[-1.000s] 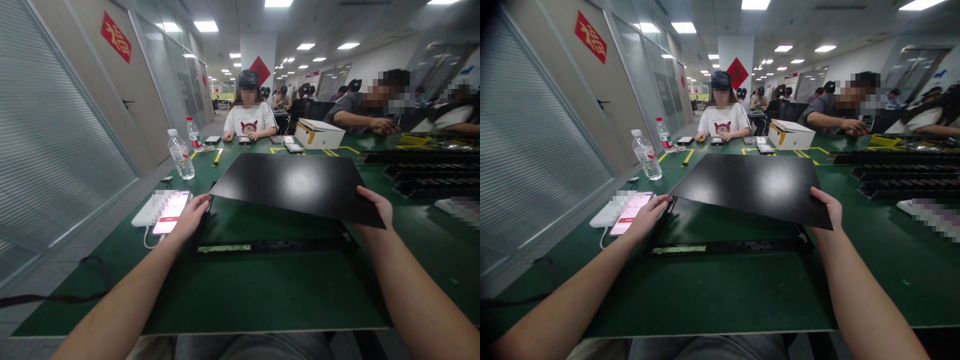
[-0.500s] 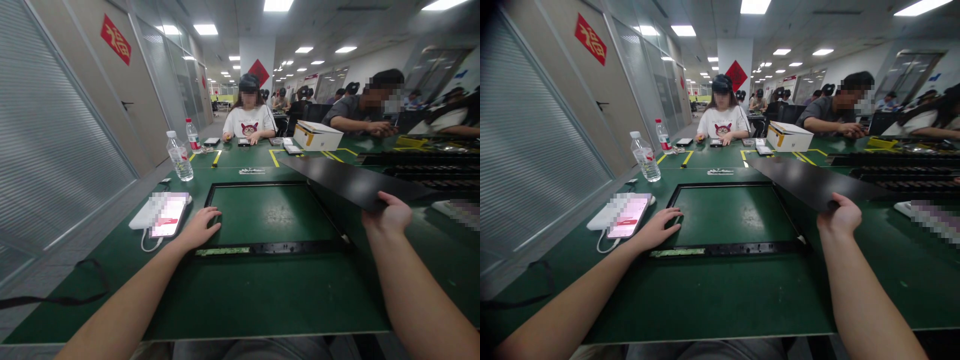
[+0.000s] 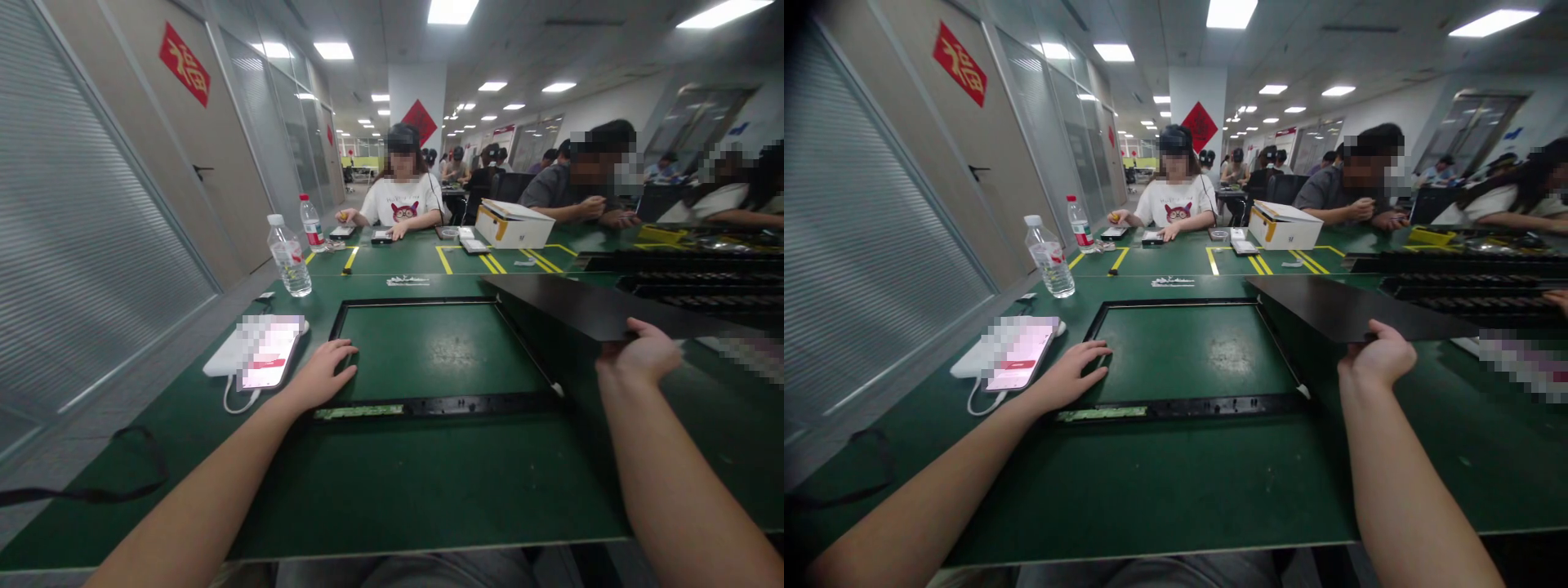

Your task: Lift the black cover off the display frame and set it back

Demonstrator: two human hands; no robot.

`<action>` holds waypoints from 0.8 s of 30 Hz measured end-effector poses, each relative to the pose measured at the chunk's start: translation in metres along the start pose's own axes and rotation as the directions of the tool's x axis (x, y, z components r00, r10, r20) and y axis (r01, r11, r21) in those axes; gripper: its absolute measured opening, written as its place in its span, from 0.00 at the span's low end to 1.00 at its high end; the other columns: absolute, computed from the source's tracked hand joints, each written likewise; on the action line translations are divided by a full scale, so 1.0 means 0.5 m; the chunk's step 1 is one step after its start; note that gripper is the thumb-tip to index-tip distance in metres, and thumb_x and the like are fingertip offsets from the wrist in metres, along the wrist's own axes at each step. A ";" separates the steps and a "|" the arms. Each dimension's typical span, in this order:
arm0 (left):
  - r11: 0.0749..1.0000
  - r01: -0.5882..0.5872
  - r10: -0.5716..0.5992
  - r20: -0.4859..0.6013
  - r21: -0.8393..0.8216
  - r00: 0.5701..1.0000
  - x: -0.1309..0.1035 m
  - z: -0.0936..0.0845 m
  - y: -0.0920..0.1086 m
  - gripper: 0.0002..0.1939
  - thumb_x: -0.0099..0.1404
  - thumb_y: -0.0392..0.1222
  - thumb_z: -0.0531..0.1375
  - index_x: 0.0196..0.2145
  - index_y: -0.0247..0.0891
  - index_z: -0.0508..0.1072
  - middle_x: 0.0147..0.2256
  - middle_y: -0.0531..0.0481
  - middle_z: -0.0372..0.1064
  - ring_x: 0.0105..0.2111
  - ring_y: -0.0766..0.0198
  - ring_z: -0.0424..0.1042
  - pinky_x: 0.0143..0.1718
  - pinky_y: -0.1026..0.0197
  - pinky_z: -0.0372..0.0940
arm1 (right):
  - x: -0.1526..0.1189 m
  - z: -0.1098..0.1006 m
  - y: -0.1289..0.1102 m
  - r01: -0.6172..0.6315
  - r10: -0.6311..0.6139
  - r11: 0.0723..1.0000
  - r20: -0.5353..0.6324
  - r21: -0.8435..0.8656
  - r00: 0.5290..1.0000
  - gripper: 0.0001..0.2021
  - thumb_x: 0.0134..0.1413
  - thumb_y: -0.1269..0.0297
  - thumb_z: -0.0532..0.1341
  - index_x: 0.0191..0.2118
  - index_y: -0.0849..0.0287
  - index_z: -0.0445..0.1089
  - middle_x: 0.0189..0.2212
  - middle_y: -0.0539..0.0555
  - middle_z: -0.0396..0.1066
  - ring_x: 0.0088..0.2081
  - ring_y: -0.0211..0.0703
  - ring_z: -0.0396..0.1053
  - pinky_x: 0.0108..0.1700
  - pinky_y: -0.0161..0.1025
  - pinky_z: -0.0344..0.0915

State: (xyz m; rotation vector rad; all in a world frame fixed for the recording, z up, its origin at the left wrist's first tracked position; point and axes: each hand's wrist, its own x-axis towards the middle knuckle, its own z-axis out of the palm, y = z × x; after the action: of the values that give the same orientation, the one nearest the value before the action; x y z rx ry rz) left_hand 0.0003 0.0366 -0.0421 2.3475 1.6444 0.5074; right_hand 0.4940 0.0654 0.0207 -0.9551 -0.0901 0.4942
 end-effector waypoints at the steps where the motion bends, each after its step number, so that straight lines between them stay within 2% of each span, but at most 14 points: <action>1: 1.000 -0.001 0.001 0.000 0.001 1.000 0.000 0.000 0.000 0.27 0.69 0.53 0.54 0.57 0.33 0.74 0.63 0.32 0.66 0.65 0.44 0.63 0.66 0.39 0.57 | -0.004 0.001 0.000 0.009 -0.009 1.000 -0.030 -0.008 1.000 0.07 0.42 0.79 0.56 0.27 0.61 0.65 0.28 0.49 0.64 0.25 0.33 0.66 0.20 0.27 0.64; 3: 1.000 -0.001 0.001 -0.001 -0.001 1.000 0.000 0.000 0.000 0.27 0.69 0.53 0.53 0.57 0.33 0.74 0.63 0.32 0.66 0.65 0.44 0.63 0.66 0.39 0.57 | -0.011 0.004 -0.001 0.011 -0.012 1.000 -0.071 -0.008 0.997 0.07 0.40 0.80 0.56 0.26 0.62 0.65 0.27 0.49 0.64 0.25 0.33 0.67 0.20 0.26 0.64; 15: 1.000 -0.017 0.017 -0.008 -0.024 1.000 -0.002 0.001 -0.006 0.26 0.70 0.54 0.54 0.57 0.36 0.74 0.64 0.35 0.66 0.65 0.43 0.63 0.66 0.39 0.57 | 0.005 0.002 0.011 -0.029 0.031 0.999 -0.085 0.022 0.996 0.09 0.42 0.81 0.55 0.28 0.59 0.64 0.27 0.49 0.63 0.28 0.35 0.68 0.22 0.27 0.67; 19: 1.000 -0.012 0.013 0.001 -0.027 1.000 -0.003 0.001 -0.007 0.26 0.70 0.54 0.54 0.58 0.37 0.74 0.64 0.35 0.65 0.65 0.43 0.62 0.65 0.38 0.57 | 0.020 -0.002 0.019 -0.037 0.035 0.999 -0.110 -0.021 0.993 0.09 0.41 0.79 0.56 0.28 0.58 0.63 0.29 0.49 0.64 0.28 0.35 0.67 0.20 0.27 0.63; 24: 1.000 -0.011 0.011 0.008 -0.004 1.000 -0.002 0.000 -0.003 0.27 0.70 0.53 0.53 0.58 0.34 0.74 0.64 0.33 0.65 0.65 0.44 0.62 0.66 0.40 0.56 | 0.053 -0.012 0.038 -0.055 0.050 0.997 -0.089 -0.059 0.995 0.10 0.38 0.78 0.56 0.29 0.57 0.59 0.30 0.48 0.64 0.28 0.34 0.66 0.24 0.28 0.63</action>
State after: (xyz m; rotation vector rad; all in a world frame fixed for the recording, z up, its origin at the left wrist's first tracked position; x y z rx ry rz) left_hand -0.0013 0.0361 -0.0428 2.3539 1.6272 0.5026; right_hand 0.5124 0.0814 -0.0017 -1.0398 -0.0013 0.5000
